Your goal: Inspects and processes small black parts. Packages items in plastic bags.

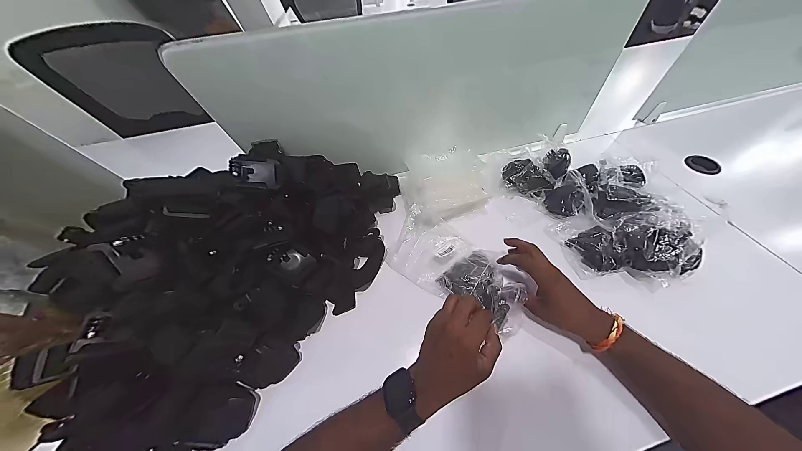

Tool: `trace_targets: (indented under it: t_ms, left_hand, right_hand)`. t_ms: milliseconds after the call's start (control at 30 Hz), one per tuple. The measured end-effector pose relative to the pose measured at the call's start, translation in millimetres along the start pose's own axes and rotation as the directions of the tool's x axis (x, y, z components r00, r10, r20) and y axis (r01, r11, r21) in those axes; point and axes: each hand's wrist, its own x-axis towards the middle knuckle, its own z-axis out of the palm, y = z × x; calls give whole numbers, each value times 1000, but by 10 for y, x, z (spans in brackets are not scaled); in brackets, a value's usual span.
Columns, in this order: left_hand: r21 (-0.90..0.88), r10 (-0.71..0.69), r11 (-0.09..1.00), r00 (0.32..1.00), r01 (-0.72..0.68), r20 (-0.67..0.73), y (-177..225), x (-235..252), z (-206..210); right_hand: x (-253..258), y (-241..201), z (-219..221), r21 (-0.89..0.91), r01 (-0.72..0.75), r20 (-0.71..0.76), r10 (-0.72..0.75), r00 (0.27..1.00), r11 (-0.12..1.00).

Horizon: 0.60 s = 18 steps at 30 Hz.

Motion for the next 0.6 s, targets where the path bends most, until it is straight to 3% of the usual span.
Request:
trace_targets:
  t_ms: [200,400,600]
  left_hand:
    - [115,-216,973,959,198,181,111,13,-30]
    - [256,-362,923,870,286,335,122,90,-163]
    - [222,-300,943,923,249,241,27,89,-94]
  right_hand:
    - [188,81,-11,27,84,158,-87,984,996]
    - [172,58,39,1,64,145,-64,987,998]
    - [236,-1,17,0,33,135,-33,990,999]
